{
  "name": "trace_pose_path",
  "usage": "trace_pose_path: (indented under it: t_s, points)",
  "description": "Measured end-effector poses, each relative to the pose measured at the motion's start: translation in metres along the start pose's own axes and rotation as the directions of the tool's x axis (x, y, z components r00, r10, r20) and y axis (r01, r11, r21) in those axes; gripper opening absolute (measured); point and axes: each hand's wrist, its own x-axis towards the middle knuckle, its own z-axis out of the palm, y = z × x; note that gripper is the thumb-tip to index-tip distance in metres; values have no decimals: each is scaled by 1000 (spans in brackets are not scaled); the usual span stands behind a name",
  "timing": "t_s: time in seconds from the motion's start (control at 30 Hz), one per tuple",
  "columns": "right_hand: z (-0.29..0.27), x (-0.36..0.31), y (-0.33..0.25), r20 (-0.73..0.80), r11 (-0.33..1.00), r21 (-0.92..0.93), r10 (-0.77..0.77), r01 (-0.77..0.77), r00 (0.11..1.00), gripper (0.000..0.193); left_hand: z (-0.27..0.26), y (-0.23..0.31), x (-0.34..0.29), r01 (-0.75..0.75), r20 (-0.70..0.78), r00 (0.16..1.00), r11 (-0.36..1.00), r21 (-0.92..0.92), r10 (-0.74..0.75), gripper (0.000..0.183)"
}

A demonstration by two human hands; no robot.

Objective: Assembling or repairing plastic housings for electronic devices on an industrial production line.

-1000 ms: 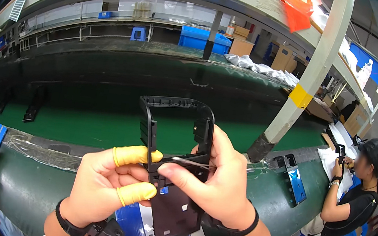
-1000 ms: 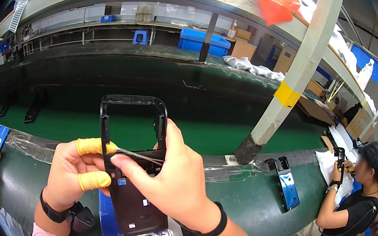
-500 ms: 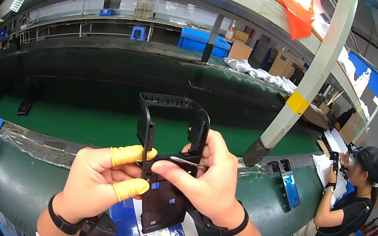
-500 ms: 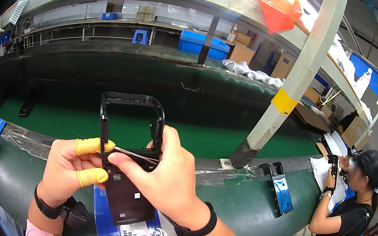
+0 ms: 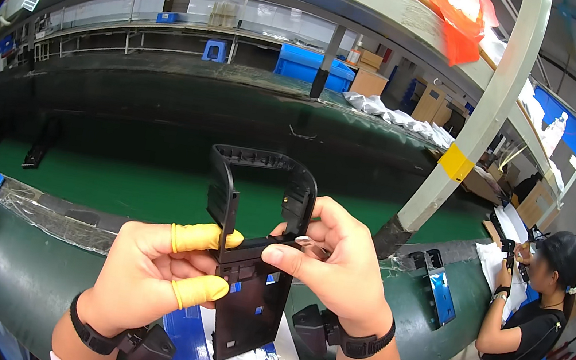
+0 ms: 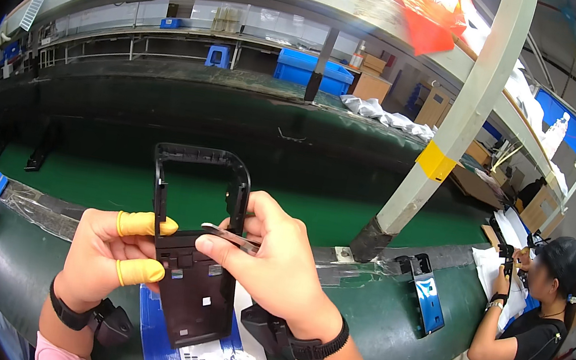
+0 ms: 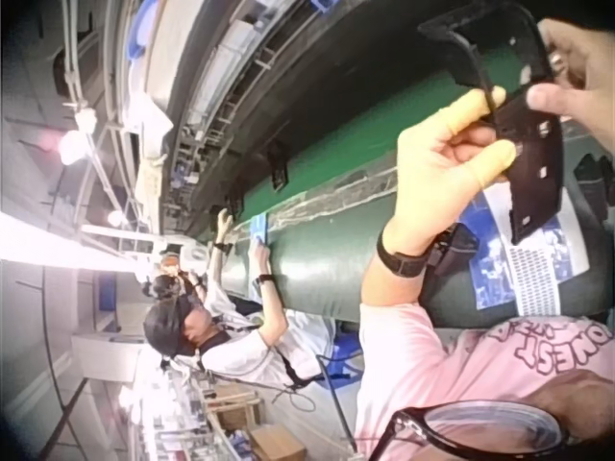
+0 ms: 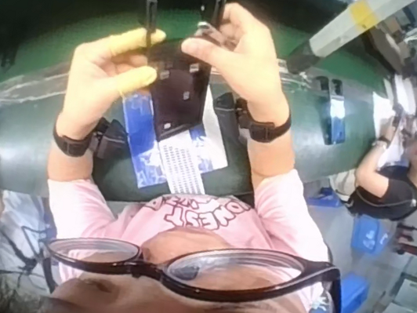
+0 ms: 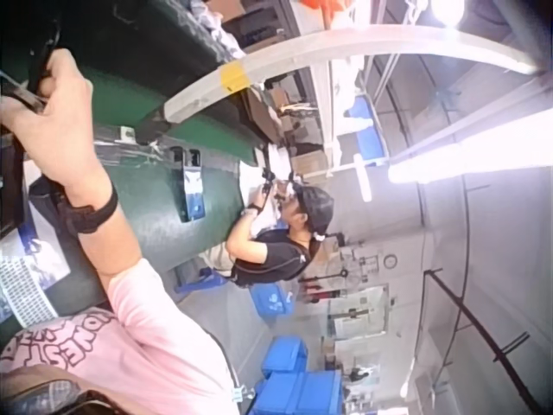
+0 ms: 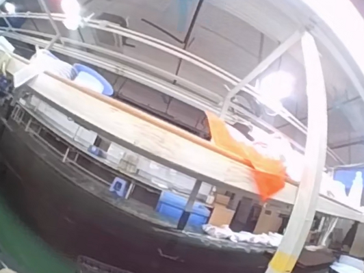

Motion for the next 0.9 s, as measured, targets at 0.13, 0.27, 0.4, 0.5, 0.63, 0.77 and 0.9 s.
trace_pose_path:
  t_s: [0.13,0.27,0.4,0.5,0.63,0.77,0.9]
  points:
    - [15,0,17,-172,944,-313,-169,109,970,36,-2,0,4,37,-17,999,998,-53,-38,40]
    - [11,1,14,-113,990,-96,-112,102,987,31,-1,0,1,2,-46,999,1000,-6,-2,40]
    - [-14,-3,5,76,986,164,-19,6,997,33,-7,-1,8,50,-5,999,987,-150,-52,39]
    - [-23,-11,-2,88,981,192,-28,10,996,41,-12,-1,8,72,57,997,952,-296,-57,38]
    - [-23,-13,-7,102,968,249,-39,12,994,48,-12,-1,8,52,93,995,957,-285,-27,38]
    - [-24,-13,-8,95,969,247,-29,4,995,48,-12,1,6,61,99,995,949,-308,-32,38]
    - [-25,-15,-8,121,968,252,-27,-5,992,48,-10,1,3,48,95,995,953,-298,-20,37]
